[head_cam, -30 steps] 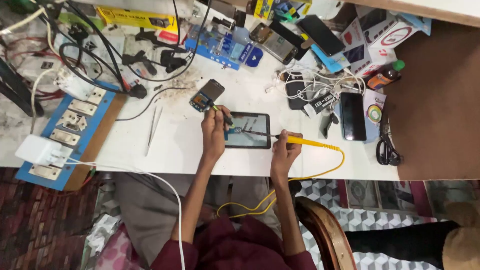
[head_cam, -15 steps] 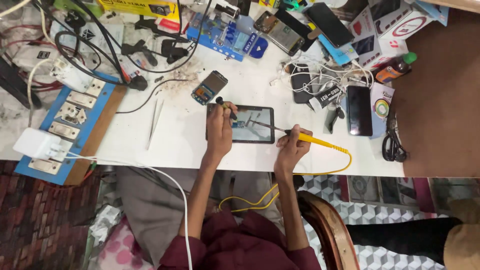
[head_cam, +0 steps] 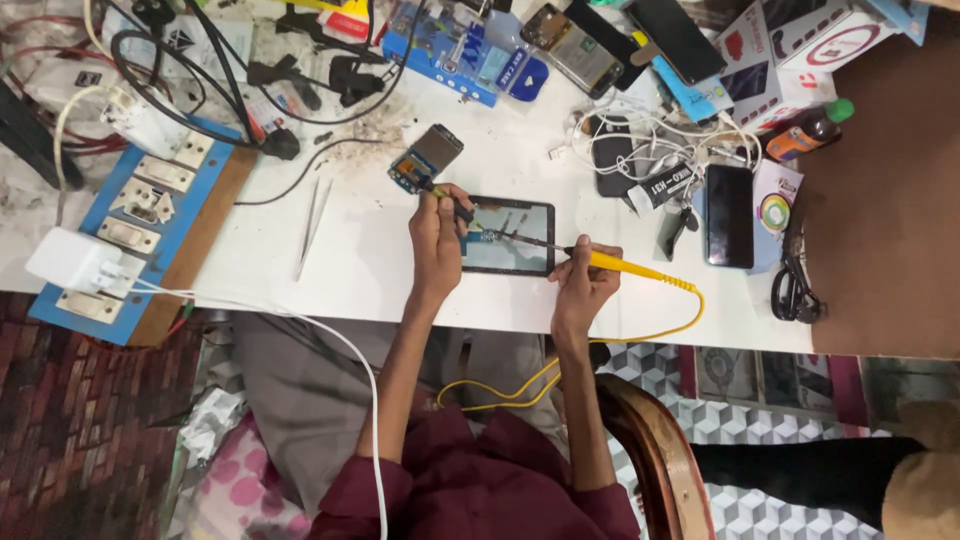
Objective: The person uses a soldering iron and tweezers to work on a small circuit board placed on a tablet screen. They repeatedly apply heat and adjust components on the board throughout the clip.
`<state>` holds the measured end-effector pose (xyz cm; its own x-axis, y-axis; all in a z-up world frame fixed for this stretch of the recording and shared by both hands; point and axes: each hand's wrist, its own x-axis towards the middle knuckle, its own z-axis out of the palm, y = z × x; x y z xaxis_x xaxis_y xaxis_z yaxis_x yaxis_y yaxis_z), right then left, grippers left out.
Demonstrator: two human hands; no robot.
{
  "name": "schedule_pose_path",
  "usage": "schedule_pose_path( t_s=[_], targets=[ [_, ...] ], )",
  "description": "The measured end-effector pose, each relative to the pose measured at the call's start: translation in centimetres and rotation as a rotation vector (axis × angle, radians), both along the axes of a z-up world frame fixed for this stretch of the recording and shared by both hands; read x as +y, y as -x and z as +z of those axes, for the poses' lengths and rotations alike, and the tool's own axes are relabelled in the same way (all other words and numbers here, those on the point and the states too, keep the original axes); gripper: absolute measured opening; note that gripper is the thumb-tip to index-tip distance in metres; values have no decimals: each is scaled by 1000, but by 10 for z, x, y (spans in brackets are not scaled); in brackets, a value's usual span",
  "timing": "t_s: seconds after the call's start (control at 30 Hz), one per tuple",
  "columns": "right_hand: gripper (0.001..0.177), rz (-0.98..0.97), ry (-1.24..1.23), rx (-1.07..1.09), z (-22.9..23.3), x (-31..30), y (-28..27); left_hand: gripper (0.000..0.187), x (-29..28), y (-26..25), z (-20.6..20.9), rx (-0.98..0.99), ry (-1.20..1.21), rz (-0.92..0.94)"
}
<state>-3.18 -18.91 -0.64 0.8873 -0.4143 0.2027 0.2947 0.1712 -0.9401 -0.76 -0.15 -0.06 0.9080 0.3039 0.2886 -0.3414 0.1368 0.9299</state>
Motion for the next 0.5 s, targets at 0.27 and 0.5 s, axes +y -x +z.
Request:
schedule_pose_path(
  t_s=[0.27,0.5],
  targets=[
    [18,-5,4,-5,-1,-1,1,25,-2,1,2,-1,-116,-31],
    [21,-24,-34,-3,1,-1,1,28,-1,6,7,-4,-212,-7]
  ],
)
